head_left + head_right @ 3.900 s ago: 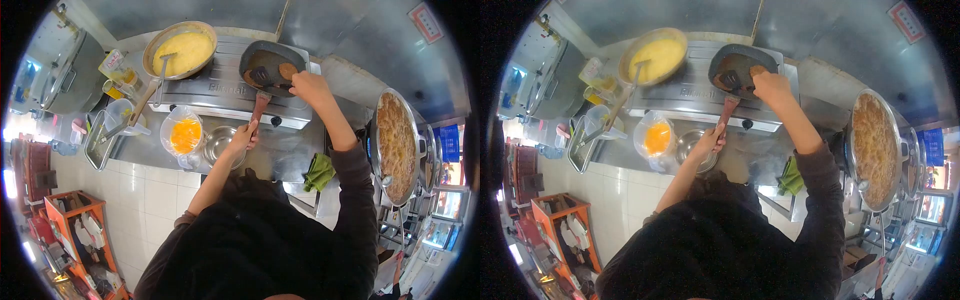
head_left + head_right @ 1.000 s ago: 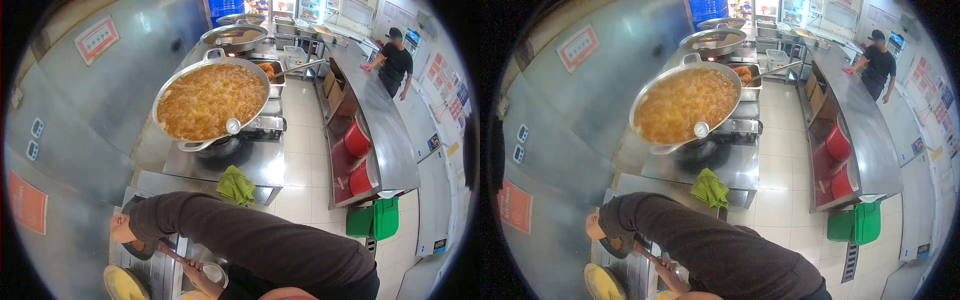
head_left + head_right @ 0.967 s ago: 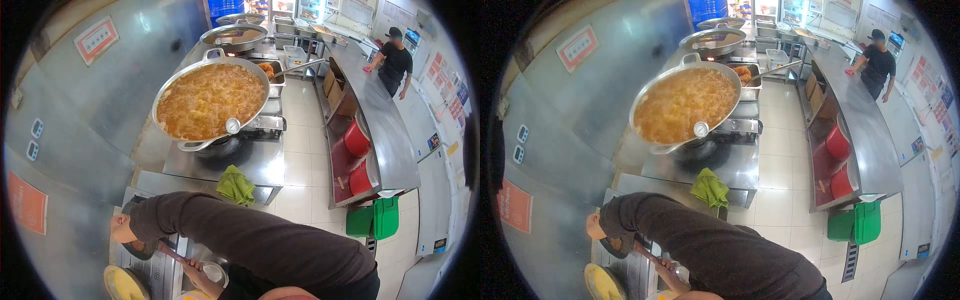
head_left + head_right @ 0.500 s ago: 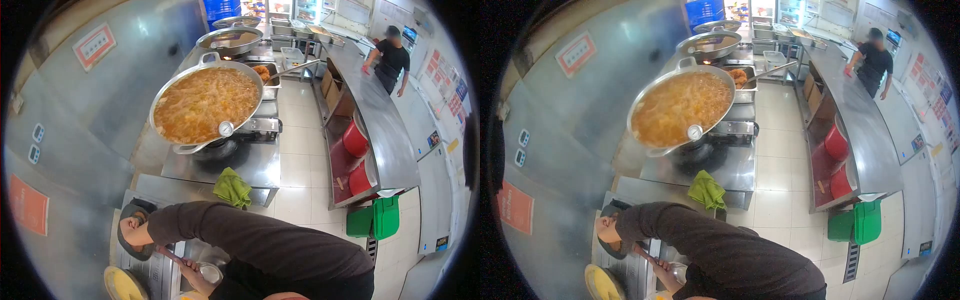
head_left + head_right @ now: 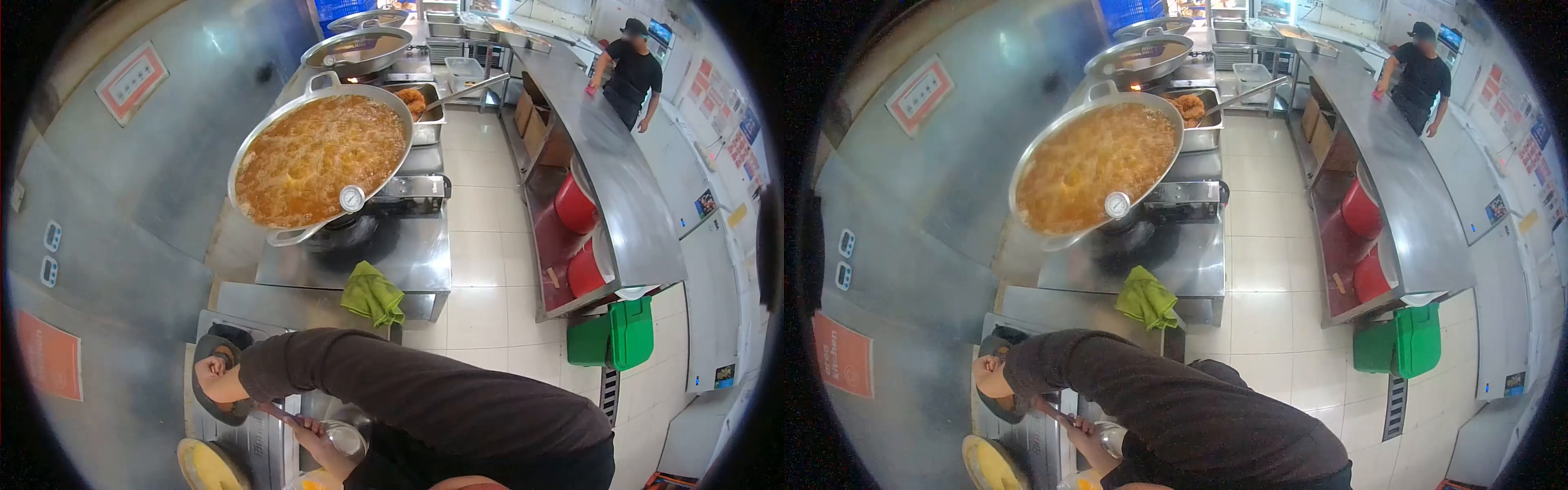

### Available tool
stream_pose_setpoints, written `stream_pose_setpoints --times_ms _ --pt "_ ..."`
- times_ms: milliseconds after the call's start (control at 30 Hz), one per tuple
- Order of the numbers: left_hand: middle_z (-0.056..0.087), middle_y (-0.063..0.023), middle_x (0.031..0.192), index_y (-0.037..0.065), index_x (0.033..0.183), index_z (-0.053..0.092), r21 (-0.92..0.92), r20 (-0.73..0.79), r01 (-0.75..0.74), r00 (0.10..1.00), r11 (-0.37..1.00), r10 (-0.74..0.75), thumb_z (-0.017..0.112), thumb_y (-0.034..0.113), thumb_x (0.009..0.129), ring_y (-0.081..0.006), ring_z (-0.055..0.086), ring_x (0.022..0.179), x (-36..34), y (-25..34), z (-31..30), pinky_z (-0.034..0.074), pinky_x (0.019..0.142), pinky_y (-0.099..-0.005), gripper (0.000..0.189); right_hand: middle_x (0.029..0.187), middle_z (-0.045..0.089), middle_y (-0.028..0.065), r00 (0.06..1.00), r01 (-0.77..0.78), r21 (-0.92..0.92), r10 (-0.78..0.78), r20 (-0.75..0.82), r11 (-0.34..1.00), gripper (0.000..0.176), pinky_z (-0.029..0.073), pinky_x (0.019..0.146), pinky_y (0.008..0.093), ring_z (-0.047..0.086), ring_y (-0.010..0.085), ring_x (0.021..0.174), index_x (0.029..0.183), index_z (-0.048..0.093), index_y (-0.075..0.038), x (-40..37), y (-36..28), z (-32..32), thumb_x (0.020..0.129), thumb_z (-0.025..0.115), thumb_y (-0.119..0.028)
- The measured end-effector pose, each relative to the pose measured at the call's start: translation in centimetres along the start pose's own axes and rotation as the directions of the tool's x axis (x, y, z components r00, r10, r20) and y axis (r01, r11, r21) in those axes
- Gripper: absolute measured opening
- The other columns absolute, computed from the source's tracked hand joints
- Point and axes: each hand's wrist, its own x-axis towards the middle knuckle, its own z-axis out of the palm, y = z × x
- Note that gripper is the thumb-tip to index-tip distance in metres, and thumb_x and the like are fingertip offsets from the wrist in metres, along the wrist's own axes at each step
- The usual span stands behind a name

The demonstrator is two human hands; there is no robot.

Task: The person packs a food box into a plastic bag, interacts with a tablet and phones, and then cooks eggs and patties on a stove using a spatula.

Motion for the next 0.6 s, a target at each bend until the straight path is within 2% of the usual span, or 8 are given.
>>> stream_pose_setpoints --times_ms 67,133,200,433,600 --pt "0.029 0.0044 0.054 0.01 0.084 0.045 -0.03 -0.027 0.067 0.997 0.997 -0.068 0.053 0.049 0.087 -0.0074 0.025 0.042 0.2 0.0 0.1 0.02 0.036 -0.0219 0.04 0.053 0.035 -0.0042 1.0 -0.003 0.009 0.003 -0.013 1.0 0.019 0.029 0.043 0.0247 0.033 0.0122 0.045 0.062 0.046 -0.015 0.0 0.1 -0.1 0.071 0.062 -0.021" --pt "0.029 0.0042 0.053 0.01 0.084 0.045 -0.023 -0.067 0.075 0.995 0.997 -0.076 0.052 0.048 0.088 -0.0074 0.024 0.042 0.6 -0.1 0.1 0.019 0.036 -0.022 0.039 0.055 0.037 -0.0033 1.0 -0.004 0.019 0.004 -0.02 1.0 0.018 0.031 0.045 0.0257 0.035 0.0133 0.048 0.064 0.047 -0.014 -0.2 -0.1 0.1 0.071 0.062 -0.021" --pt "0.029 0.0039 0.053 0.01 0.082 0.045 -0.046 -0.017 0.048 0.999 0.998 -0.049 0.051 0.048 0.088 -0.0073 0.024 0.041 0.7 -0.4 -0.4 0.019 0.035 -0.0221 0.039 0.058 0.039 -0.0025 0.999 0.006 0.02 -0.005 -0.039 1.0 0.016 0.032 0.047 0.0266 0.037 0.0144 0.051 0.067 0.049 -0.014 -0.6 -0.5 0.3 0.071 0.062 -0.022" --pt "0.031 0.0036 0.053 0.011 0.081 0.046 -0.022 0.005 0.036 0.999 0.999 -0.036 0.051 0.048 0.088 -0.007 0.024 0.04 0.6 -0.3 -0.5 0.018 0.034 -0.0216 0.038 0.067 0.047 0.0005 0.997 0.004 0.084 0.002 -0.072 0.996 0.014 0.037 0.053 0.0298 0.044 0.0182 0.061 0.075 0.054 -0.012 -1.6 -1.0 0.7 0.072 0.063 -0.023" --pt "0.032 0.0045 0.053 0.01 0.086 0.048 -0.003 -0.014 0.046 0.999 0.999 -0.047 0.051 0.048 0.088 -0.0059 0.025 0.04 0.8 -0.4 -0.5 0.02 0.033 -0.0209 0.038 0.073 0.052 0.0027 0.997 0.015 0.149 -0.003 -0.083 0.989 0.016 0.041 0.057 0.0321 0.049 0.0209 0.068 0.081 0.057 -0.011 -2.4 -1.7 1.9 0.073 0.064 -0.024"
